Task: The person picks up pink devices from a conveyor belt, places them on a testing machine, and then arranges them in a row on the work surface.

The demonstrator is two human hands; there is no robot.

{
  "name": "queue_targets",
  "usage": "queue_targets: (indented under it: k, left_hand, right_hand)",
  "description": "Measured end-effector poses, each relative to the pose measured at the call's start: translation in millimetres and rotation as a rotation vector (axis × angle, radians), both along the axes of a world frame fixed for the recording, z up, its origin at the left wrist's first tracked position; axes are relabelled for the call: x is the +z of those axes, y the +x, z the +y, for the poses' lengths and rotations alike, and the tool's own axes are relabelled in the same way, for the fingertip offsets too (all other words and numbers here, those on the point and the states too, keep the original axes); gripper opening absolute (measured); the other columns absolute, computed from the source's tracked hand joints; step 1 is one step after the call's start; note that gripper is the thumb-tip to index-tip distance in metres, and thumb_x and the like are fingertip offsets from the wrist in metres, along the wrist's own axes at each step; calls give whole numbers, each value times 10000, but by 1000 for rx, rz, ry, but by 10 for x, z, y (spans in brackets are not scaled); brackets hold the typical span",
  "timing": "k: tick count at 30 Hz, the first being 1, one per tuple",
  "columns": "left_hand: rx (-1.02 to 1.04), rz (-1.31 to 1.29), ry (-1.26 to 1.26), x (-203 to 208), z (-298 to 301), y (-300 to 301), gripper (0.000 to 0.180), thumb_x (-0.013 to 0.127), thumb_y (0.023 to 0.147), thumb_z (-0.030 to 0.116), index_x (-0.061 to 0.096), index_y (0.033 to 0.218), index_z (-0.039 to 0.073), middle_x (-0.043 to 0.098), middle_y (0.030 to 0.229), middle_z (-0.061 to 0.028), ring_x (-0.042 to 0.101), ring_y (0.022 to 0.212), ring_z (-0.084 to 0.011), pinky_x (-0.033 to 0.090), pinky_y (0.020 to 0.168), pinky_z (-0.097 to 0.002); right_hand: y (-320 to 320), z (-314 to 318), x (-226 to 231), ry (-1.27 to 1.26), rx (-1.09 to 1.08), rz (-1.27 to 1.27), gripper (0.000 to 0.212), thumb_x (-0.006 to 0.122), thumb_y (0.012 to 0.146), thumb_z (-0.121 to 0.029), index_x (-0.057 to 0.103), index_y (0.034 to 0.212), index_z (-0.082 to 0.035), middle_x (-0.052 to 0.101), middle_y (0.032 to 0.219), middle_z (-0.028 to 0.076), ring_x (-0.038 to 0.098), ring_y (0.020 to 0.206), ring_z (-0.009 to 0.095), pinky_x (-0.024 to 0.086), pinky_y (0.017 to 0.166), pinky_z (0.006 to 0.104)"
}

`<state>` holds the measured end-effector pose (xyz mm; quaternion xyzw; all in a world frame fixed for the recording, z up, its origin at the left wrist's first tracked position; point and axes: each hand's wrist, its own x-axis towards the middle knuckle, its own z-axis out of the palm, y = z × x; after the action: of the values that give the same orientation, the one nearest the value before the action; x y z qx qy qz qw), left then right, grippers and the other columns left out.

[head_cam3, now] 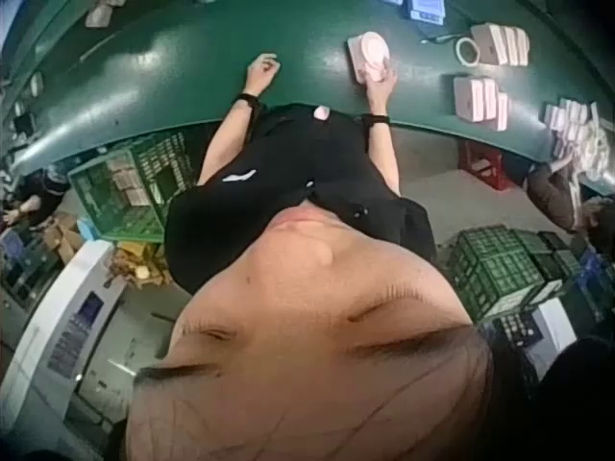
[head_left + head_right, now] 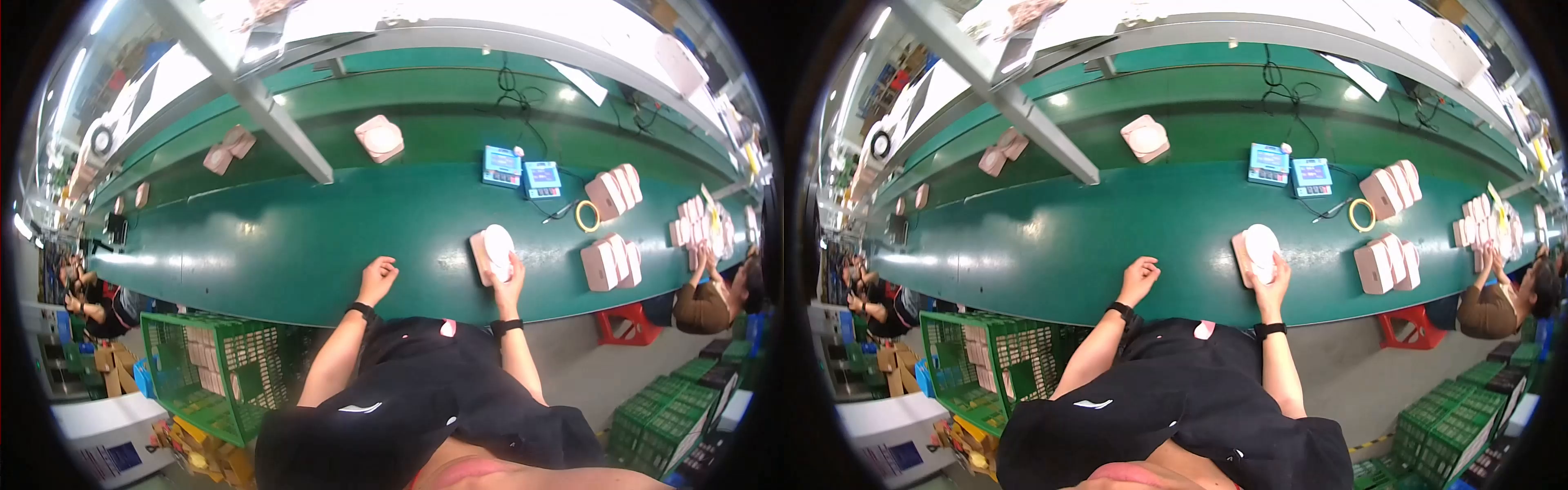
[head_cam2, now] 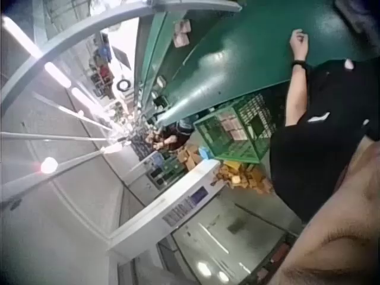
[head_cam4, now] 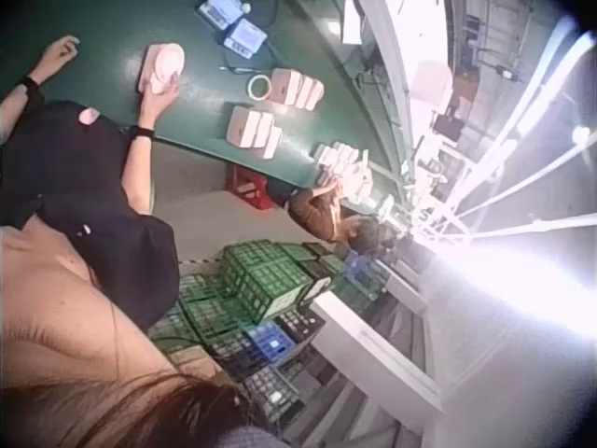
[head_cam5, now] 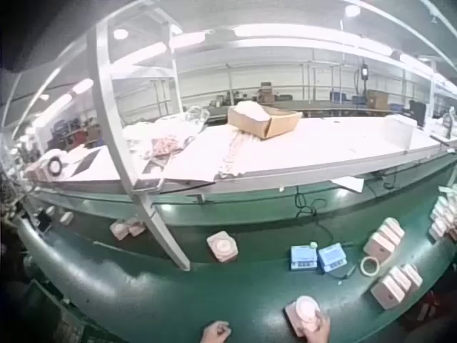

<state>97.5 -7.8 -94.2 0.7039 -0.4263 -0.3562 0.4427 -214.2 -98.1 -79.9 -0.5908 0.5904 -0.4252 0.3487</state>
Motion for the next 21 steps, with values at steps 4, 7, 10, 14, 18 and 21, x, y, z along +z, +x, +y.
queue_targets:
  k: [4, 7, 10, 14, 18, 21]
  left_hand:
    - [-50, -275, -15, 185, -686, 377, 444, 706, 694, 29, 527, 1100, 16, 557, 936, -91, 568, 775, -148, 482, 683, -274]
    - [-102, -731, -105, 509, -1464, 797, 628, 719, 620, 29, 464, 1194, 28, 498, 1137, -155, 520, 1045, -279, 458, 860, -364]
    - [-190, -944, -9, 852, -2337, 949, 687, 709, 601, 4, 444, 1233, 48, 452, 1242, -152, 443, 1157, -314, 421, 927, -384]
    - [-401, -1402, -152, 750, -3186, 1144, 597, 660, 672, 51, 457, 1234, 80, 441, 1295, -100, 436, 1189, -285, 392, 959, -366]
    - [-704, -1477, -360, 553, -3698, 1268, 470, 628, 727, 121, 501, 1179, 98, 474, 1274, -81, 449, 1184, -259, 375, 965, -366]
    - [-875, -1466, -385, 534, -3716, 1363, 536, 687, 670, 170, 502, 1169, 115, 489, 1240, -89, 456, 1168, -255, 360, 976, -374]
  right_hand:
    - [-710, -133, -315, 103, -241, -458, 440, 626, 801, -167, 518, 1194, -2, 527, 1187, 116, 503, 1099, 241, 408, 920, 352]
    - [-1088, -318, -175, 229, -391, -927, 388, 535, 878, -237, 519, 1185, 1, 565, 1151, 103, 530, 1076, 223, 411, 914, 341]
    - [-1488, -446, -178, 230, -484, -888, 486, 460, 903, -337, 457, 1256, -3, 522, 1229, 120, 505, 1126, 247, 398, 951, 378]
    - [-1794, -573, -81, 194, -540, -931, 490, 460, 898, -360, 462, 1251, -19, 529, 1226, 110, 516, 1116, 255, 413, 934, 387]
    - [-1937, -692, 30, 188, -676, -1072, 524, 455, 895, -401, 450, 1276, -42, 530, 1231, 102, 512, 1123, 259, 426, 917, 382]
    - [-1958, -698, 45, 171, -685, -1128, 549, 452, 896, -425, 435, 1295, -49, 525, 1238, 100, 508, 1131, 260, 430, 913, 381]
